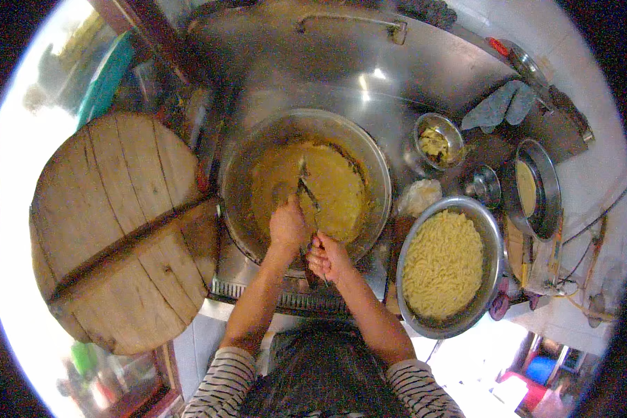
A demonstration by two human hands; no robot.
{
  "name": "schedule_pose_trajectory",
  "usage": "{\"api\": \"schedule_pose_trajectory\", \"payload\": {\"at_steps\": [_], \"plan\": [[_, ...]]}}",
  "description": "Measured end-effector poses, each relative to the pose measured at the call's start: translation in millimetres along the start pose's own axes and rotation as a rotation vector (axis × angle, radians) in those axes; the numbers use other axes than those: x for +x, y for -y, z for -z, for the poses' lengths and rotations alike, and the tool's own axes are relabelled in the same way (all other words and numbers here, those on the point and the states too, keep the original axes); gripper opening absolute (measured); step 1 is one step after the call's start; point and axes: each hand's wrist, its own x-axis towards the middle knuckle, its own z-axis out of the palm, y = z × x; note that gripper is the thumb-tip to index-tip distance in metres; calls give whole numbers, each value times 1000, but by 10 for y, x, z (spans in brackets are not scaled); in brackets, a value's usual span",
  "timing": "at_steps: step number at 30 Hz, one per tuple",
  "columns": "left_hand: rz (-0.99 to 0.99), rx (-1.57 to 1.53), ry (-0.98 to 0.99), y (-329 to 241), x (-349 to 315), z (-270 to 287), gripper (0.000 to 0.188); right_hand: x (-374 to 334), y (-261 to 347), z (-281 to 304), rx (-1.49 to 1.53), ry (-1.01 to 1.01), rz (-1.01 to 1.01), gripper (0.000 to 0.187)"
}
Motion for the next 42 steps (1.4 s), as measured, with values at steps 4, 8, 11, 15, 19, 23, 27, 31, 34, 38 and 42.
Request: {"api": "schedule_pose_trajectory", "payload": {"at_steps": [4, 8, 11, 15, 19, 23, 27, 31, 34, 38, 42], "plan": [[49, -31, -48, 105, 218, 57, 23, -84, 4, 212, 85, 316, 76, 31], [-176, -329, -430, 52, 310, 89, 30, -442, 237, 255, 26, 187, 189, 32], [-109, 75, 14, 1121, 458, -825, 32, -474, 151, 130, -178, 146, 256, 33], [-253, 196, -61, 865, 556, -628, 35, -431, 276, 425, -350, -89, 418, 31], [143, -600, 185, 485, 181, -89, 39, -325, 213, 505, -535, -188, 592, 30], [34, -1068, 212, 441, -231, -100, 31, -286, -6, 119, -1125, -412, 952, 22], [164, -1210, 358, 175, -510, -39, 22, -272, -235, -65, -1334, -357, 1110, 24], [338, -1305, 198, 305, -703, -222, 17, -292, -460, -54, -1338, -242, 1143, 23], [345, -1357, 134, 373, -798, -158, 18, -261, -442, 70, -1073, -182, 864, 22], [289, -1535, 207, 362, -932, -135, 23, -33, -420, 216, -571, 86, 565, 19], [316, -1634, 339, 447, -1092, -271, 21, -98, -408, 95, -417, 205, 292, 12]]}}
